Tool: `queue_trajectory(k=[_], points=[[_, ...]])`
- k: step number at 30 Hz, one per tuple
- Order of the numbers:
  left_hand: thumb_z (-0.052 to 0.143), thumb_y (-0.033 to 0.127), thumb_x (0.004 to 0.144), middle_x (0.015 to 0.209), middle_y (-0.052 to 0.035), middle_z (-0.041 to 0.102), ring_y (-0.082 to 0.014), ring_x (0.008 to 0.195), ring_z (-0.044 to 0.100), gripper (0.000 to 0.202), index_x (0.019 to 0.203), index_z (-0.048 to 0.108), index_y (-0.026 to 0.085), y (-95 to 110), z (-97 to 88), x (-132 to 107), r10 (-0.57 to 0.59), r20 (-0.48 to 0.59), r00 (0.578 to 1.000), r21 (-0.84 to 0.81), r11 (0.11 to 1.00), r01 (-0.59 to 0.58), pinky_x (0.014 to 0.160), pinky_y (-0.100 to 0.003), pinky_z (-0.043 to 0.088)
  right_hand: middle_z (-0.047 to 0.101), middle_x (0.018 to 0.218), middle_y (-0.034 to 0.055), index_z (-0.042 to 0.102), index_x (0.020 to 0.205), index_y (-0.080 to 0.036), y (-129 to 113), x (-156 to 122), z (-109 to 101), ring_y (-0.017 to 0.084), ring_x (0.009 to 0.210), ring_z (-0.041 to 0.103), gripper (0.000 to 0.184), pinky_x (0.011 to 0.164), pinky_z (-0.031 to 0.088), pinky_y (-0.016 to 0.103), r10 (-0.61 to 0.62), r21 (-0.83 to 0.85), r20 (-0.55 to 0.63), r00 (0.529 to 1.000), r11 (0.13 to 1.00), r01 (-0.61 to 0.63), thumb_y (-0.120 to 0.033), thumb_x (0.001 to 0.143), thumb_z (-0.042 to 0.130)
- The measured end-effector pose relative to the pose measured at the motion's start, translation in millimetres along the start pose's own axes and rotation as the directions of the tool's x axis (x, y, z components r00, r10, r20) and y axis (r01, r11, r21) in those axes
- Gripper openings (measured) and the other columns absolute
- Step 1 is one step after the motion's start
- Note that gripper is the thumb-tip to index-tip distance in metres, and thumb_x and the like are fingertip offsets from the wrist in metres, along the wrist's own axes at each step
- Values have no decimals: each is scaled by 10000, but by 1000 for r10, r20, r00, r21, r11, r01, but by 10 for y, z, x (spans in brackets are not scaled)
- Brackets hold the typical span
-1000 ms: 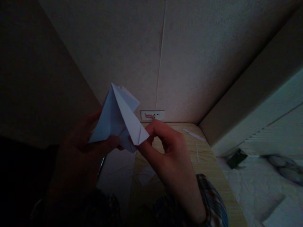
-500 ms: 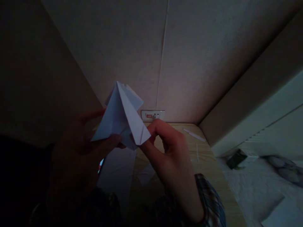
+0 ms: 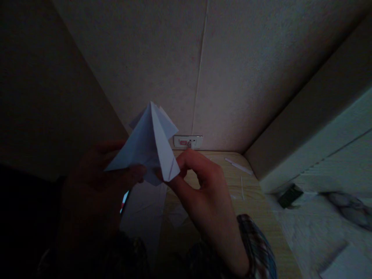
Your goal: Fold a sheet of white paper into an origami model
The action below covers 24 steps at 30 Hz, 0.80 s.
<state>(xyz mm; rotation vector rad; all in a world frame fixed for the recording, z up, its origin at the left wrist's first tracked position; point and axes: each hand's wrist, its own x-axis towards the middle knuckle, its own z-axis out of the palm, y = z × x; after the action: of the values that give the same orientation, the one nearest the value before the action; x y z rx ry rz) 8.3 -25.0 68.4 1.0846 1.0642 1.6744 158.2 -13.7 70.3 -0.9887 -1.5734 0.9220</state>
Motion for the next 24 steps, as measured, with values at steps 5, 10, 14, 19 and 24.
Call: queue_trajectory(k=[5,10,14,19,24], points=[[794,86,725,724,91,745,-96,646,697,243,836,718,288,-34,-31,20,89,22,996,-25,996,-88,628,-164,583,710,782,0,713,779,-237,-44,41,-164,188,778,658,293,726,506,292,-88,-45,179,980,994,98,-524,778,773],[729,100,819,745,113,744,-70,686,699,206,867,743,300,-35,-64,26,114,58,992,39,992,-116,718,-154,590,748,885,13,761,915,-270,-16,71,-218,168,821,682,375,764,530,270,-149,-44,208,967,986,161,-605,894,593],[661,141,889,853,128,778,-55,787,721,227,963,748,338,-31,-118,35,193,209,959,170,958,-230,758,-120,566,761,864,-8,756,920,-271,36,58,-127,168,788,689,239,749,537,275,-95,-10,163,982,995,98,-495,874,689],[617,183,921,1113,68,769,-116,928,714,228,1081,715,313,-57,-158,32,199,231,952,331,905,-269,877,-219,569,753,790,-36,749,856,-259,51,37,-44,165,759,697,58,758,543,277,30,66,99,995,997,-36,-289,810,768],[661,145,874,1033,41,707,-135,942,701,392,1224,631,318,-99,-111,6,306,156,939,251,907,-337,818,-207,603,762,720,-35,743,738,-264,21,64,5,167,703,718,65,690,565,265,93,168,56,994,981,-102,-263,800,761]])
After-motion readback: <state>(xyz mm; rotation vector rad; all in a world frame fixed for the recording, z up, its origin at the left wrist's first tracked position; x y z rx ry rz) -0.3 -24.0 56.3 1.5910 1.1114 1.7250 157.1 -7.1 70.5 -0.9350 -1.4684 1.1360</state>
